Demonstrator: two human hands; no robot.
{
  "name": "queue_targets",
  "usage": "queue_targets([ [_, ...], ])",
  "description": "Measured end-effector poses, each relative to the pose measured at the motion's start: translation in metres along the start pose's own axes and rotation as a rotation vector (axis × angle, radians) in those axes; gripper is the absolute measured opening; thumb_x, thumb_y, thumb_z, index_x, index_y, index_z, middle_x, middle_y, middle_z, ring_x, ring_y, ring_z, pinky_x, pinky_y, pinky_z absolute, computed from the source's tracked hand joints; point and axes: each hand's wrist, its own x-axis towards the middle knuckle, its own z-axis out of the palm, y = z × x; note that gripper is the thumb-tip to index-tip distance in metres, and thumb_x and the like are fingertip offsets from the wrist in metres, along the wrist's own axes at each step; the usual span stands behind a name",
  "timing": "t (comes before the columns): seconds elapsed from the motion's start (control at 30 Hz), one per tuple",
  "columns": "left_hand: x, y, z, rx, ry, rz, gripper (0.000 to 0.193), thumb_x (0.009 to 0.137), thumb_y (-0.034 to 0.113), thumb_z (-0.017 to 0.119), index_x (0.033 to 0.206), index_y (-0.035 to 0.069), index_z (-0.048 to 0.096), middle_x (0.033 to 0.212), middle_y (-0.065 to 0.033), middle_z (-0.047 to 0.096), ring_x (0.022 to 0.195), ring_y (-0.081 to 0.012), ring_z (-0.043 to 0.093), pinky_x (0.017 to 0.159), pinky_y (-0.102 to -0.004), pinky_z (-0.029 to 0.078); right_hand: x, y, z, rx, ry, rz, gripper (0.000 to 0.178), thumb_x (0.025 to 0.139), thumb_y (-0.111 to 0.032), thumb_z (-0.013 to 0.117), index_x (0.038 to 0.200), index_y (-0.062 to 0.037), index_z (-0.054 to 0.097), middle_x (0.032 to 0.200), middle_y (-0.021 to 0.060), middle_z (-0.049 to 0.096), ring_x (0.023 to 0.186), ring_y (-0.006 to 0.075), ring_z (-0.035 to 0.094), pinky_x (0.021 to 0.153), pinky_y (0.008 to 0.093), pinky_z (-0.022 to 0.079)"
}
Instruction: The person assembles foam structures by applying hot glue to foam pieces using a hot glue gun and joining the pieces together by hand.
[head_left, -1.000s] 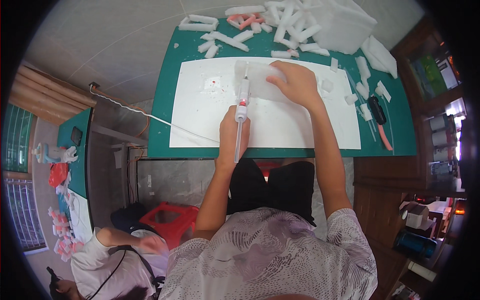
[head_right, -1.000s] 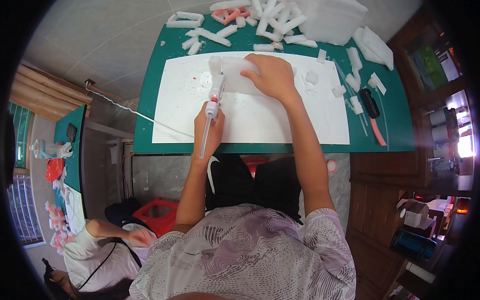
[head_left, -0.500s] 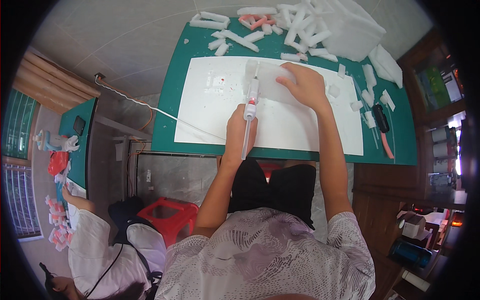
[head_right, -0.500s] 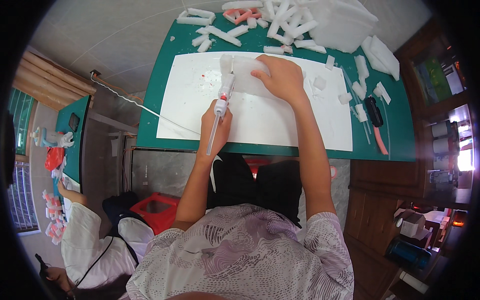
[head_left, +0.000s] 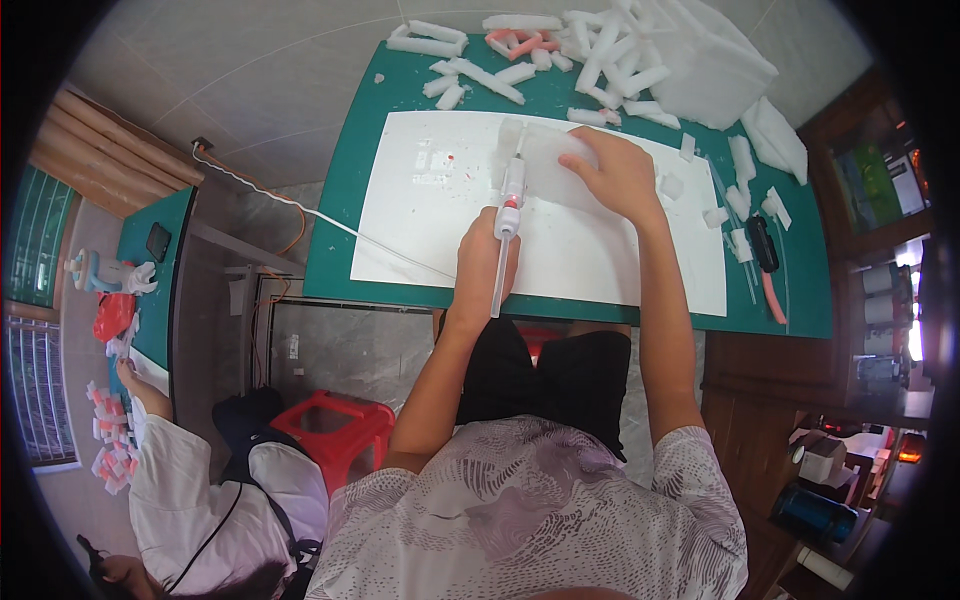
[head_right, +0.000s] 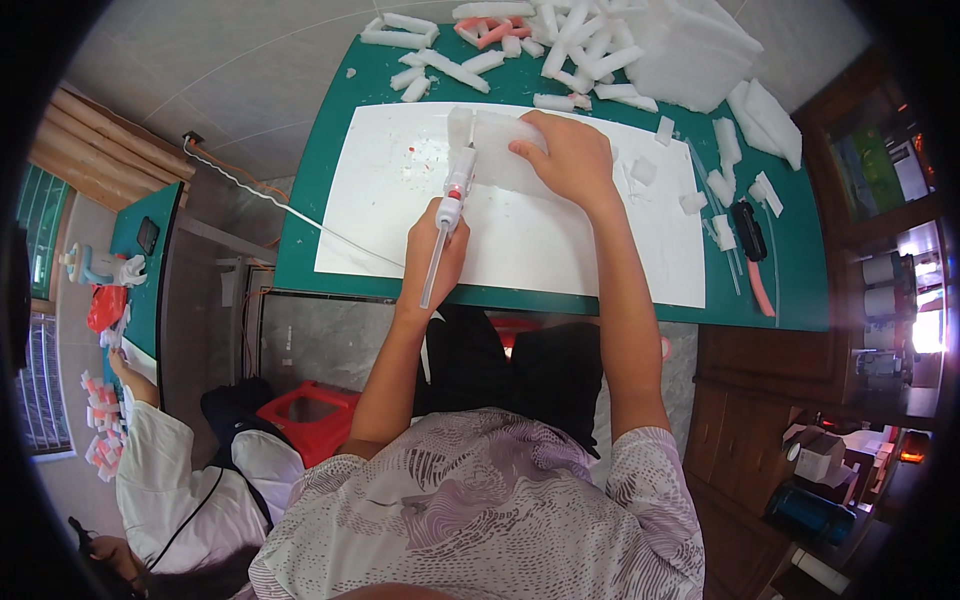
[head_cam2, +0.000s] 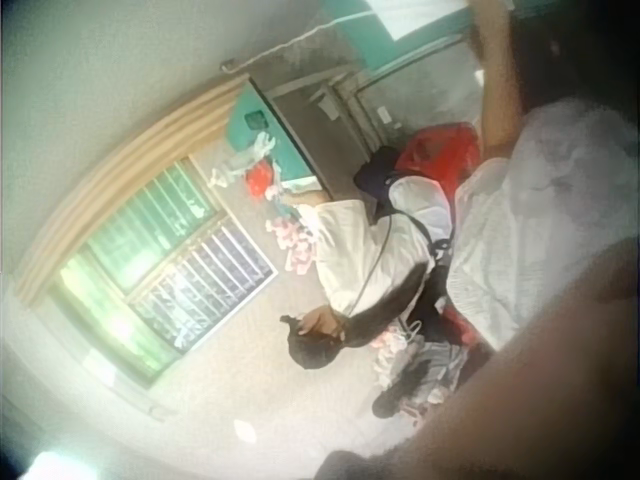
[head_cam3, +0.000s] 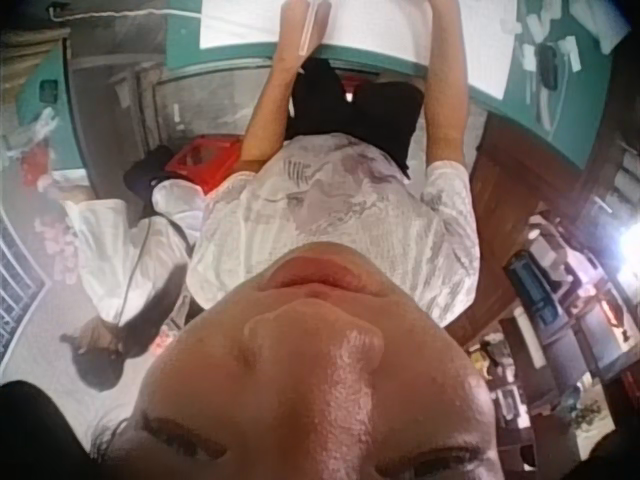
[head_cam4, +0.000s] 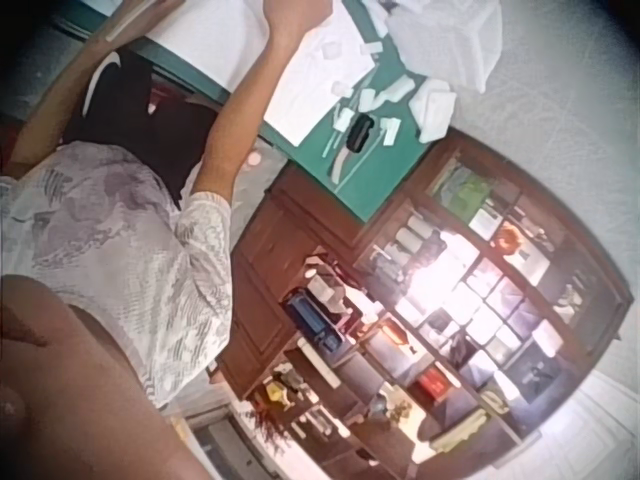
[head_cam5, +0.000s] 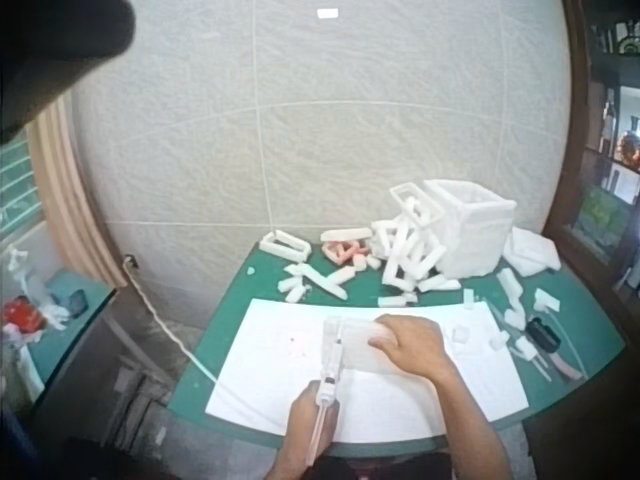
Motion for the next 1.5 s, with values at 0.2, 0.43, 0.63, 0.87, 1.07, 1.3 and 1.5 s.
queue_targets([
  [0.2,0.0003,0.0024,-0.0009,0.000,-0.003,0.003,0.013,0.093,0.008,0.056,0.093,-0.005,0.056,0.077,-0.0270,0.061,0.068,-0.0413,0.064,0.063,-0.0431,0.049,0.0002,0.0035,0.0031,0.000,0.036,-0.022,0.047,0.090,-0.046,0.067,0.124,-0.0135,0.069,0.120,0.0104,0.071,0.107,0.0287,0.068,0.092,0.0378,0.051],
  [0.43,0.0015,0.0022,-0.0014,0.017,-0.014,-0.005,0.013,0.093,0.007,0.055,0.093,-0.005,0.056,0.077,-0.0273,0.062,0.069,-0.0425,0.063,0.064,-0.0433,0.049,0.0007,0.0037,0.0042,-0.021,0.043,-0.021,0.047,0.090,-0.046,0.067,0.123,-0.0138,0.069,0.119,0.0102,0.072,0.107,0.0287,0.068,0.092,0.0380,0.051],
  [0.63,0.0006,0.0028,-0.0015,-0.003,-0.012,-0.018,0.013,0.093,0.008,0.055,0.095,-0.005,0.056,0.077,-0.0270,0.062,0.069,-0.0424,0.063,0.065,-0.0434,0.049,0.0004,0.0020,0.0022,-0.016,0.034,-0.010,0.047,0.090,-0.046,0.067,0.123,-0.0138,0.069,0.118,0.0103,0.072,0.107,0.0285,0.068,0.091,0.0380,0.051],
  [0.87,0.0010,0.0023,-0.0016,-0.006,-0.017,-0.002,0.013,0.093,0.008,0.055,0.095,-0.005,0.056,0.077,-0.0267,0.062,0.070,-0.0419,0.064,0.065,-0.0434,0.049,0.0006,0.0038,0.0040,-0.009,0.052,-0.018,0.047,0.089,-0.046,0.068,0.123,-0.0137,0.069,0.118,0.0099,0.072,0.106,0.0289,0.068,0.091,0.0383,0.051],
  [1.07,0.0016,0.0015,-0.0024,0.007,-0.018,0.002,0.014,0.092,0.008,0.055,0.095,-0.006,0.057,0.077,-0.0269,0.062,0.070,-0.0423,0.064,0.064,-0.0433,0.050,0.0016,0.0060,0.0066,-0.009,0.062,-0.023,0.047,0.089,-0.046,0.068,0.123,-0.0138,0.069,0.118,0.0100,0.072,0.104,0.0290,0.069,0.090,0.0383,0.051],
  [1.3,0.0015,0.0027,-0.0022,0.003,-0.025,-0.001,0.015,0.091,0.008,0.055,0.098,-0.006,0.057,0.077,-0.0274,0.063,0.071,-0.0432,0.065,0.064,-0.0444,0.050,0.0016,0.0054,0.0050,-0.017,0.068,-0.022,0.048,0.089,-0.047,0.068,0.123,-0.0139,0.069,0.116,0.0099,0.072,0.100,0.0284,0.069,0.089,0.0380,0.051],
  [1.5,0.0015,0.0017,-0.0033,0.013,-0.031,-0.005,0.016,0.091,0.008,0.055,0.099,-0.007,0.057,0.077,-0.0277,0.063,0.071,-0.0428,0.065,0.065,-0.0446,0.050,0.0028,0.0047,0.0062,-0.034,0.057,-0.020,0.046,0.089,-0.048,0.068,0.123,-0.0170,0.071,0.114,0.0075,0.074,0.105,0.0255,0.069,0.086,0.0400,0.053],
])
